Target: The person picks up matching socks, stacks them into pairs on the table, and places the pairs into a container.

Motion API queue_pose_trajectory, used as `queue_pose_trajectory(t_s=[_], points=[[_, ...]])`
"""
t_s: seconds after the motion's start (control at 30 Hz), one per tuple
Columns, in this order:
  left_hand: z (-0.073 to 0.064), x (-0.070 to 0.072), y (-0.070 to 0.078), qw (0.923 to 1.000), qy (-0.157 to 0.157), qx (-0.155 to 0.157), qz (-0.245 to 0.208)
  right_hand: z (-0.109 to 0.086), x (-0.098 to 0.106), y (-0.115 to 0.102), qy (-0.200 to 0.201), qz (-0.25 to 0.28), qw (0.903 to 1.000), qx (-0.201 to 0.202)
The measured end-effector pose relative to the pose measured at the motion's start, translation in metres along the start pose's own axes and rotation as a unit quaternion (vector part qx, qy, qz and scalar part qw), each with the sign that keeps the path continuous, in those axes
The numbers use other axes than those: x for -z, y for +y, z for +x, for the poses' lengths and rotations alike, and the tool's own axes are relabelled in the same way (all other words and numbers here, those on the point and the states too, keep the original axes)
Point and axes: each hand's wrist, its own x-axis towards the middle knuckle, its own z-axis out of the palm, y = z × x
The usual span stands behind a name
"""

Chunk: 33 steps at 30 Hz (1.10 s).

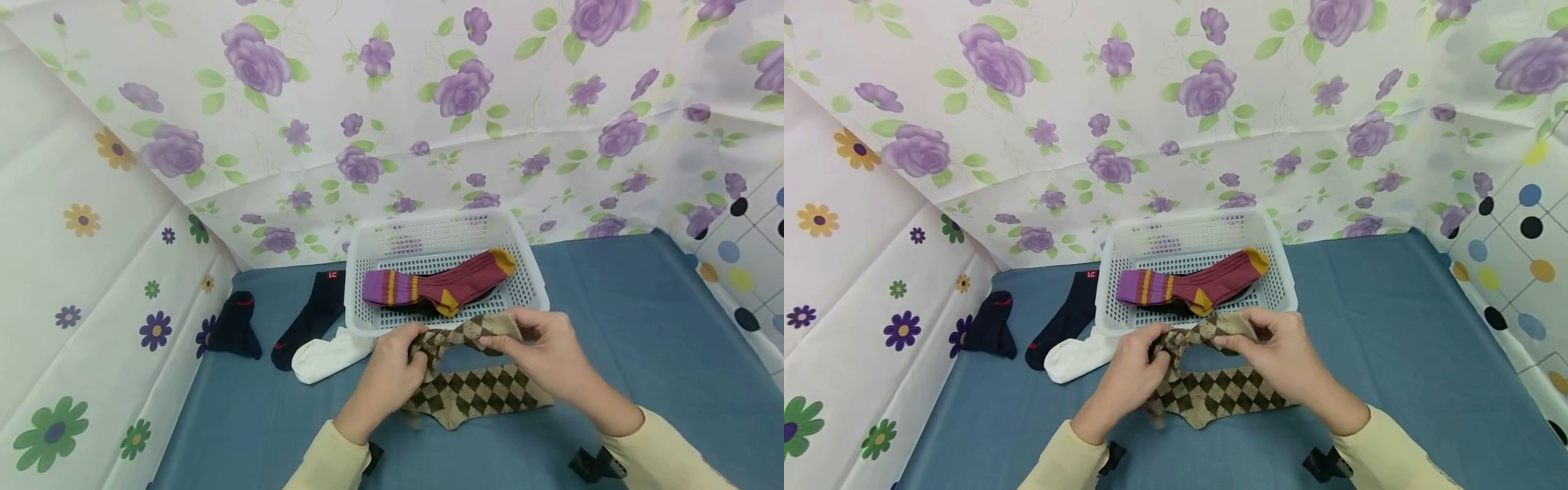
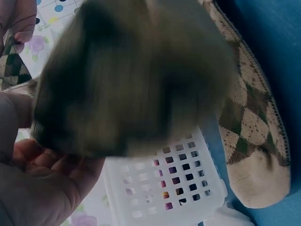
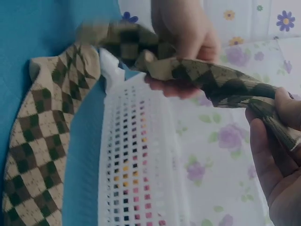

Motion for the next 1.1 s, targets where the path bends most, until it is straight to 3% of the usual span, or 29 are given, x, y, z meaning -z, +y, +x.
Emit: queue_pose_trajectory(t_s=[0.17, 0.4, 0.57, 0.83, 1.0, 1.1], points=[[-0.001, 0.002, -0.008, 0.9998, -0.002, 0.017, -0.009, 0.0, 0.01, 0.009, 0.021, 0.011, 0.9995, 0.02], [-0.007, 0.012, -0.024, 0.9979, -0.038, 0.051, 0.002, -0.003, 0.021, 0.013, 0.058, 0.0, 0.9982, 0.014], [-0.015, 0.021, -0.04, 0.9927, -0.057, 0.104, -0.021, -0.003, 0.03, 0.016, 0.082, -0.023, 0.9961, 0.021], [-0.02, 0.031, -0.056, 0.9837, -0.004, 0.158, -0.085, -0.01, 0.043, 0.037, 0.047, -0.076, 0.994, 0.063], [-0.021, 0.033, -0.06, 0.9712, 0.025, 0.191, -0.14, -0.014, 0.048, 0.046, 0.027, -0.098, 0.9931, 0.058], [-0.022, 0.032, -0.063, 0.9694, 0.023, 0.198, -0.143, -0.018, 0.051, 0.053, 0.009, -0.106, 0.9932, 0.047]])
